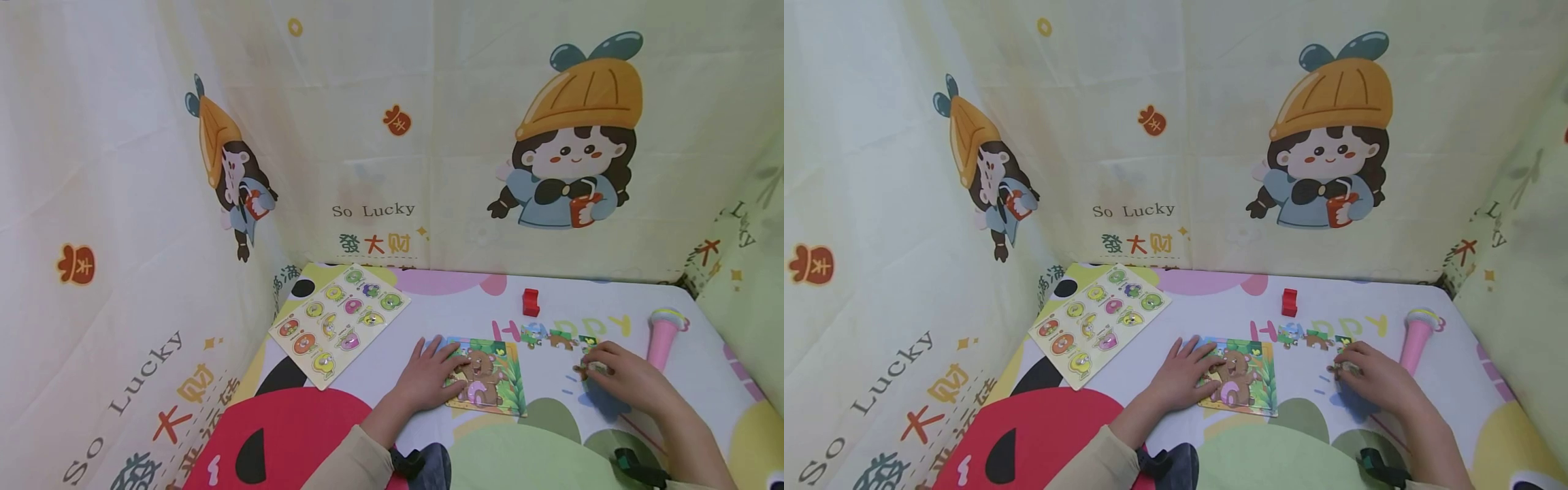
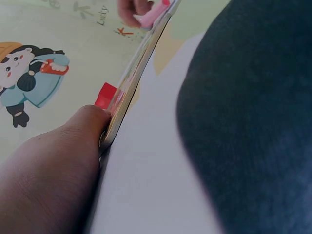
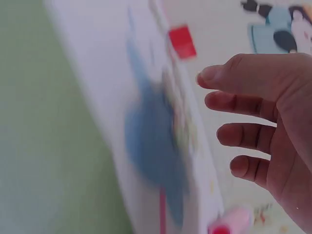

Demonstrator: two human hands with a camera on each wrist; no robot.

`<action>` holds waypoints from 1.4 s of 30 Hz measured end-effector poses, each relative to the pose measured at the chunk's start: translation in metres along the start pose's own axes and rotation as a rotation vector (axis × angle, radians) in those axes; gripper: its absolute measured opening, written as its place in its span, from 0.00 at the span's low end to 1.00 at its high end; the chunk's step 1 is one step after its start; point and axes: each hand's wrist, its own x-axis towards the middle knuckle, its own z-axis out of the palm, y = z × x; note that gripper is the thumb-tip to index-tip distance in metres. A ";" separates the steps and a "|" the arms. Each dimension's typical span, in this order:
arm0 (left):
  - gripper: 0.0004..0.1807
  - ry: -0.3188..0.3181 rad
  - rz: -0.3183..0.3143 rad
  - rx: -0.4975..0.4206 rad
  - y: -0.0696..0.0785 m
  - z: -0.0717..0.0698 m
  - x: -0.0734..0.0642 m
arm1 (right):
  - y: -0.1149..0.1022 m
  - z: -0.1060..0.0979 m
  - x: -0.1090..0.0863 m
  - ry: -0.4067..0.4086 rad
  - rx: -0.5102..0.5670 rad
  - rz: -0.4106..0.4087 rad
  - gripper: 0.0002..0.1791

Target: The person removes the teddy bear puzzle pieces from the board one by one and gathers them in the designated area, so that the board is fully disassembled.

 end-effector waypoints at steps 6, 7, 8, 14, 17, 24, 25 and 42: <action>0.28 0.011 -0.010 -0.018 0.000 -0.001 -0.001 | -0.044 0.005 0.031 -0.117 0.088 0.027 0.15; 0.28 0.013 -0.009 -0.018 0.000 -0.001 -0.001 | -0.051 0.009 0.036 -0.135 0.106 0.035 0.16; 0.28 0.014 -0.007 -0.017 0.000 -0.001 -0.001 | -0.058 0.012 0.041 -0.154 0.117 0.047 0.17; 0.28 0.011 -0.001 -0.022 0.000 -0.002 -0.001 | -0.093 0.032 0.062 -0.262 0.189 0.064 0.22; 0.29 0.009 0.001 -0.017 0.000 -0.002 -0.001 | -0.103 0.040 0.069 -0.279 0.192 0.018 0.24; 0.29 0.015 0.005 -0.004 0.000 -0.001 0.000 | -0.122 0.052 0.079 -0.304 0.177 -0.017 0.25; 0.29 0.015 0.005 -0.004 0.000 -0.001 0.000 | -0.124 0.053 0.080 -0.315 0.179 -0.006 0.25; 0.27 0.026 -0.002 -0.029 -0.001 0.000 0.001 | -0.133 0.060 0.090 -0.378 0.341 0.091 0.27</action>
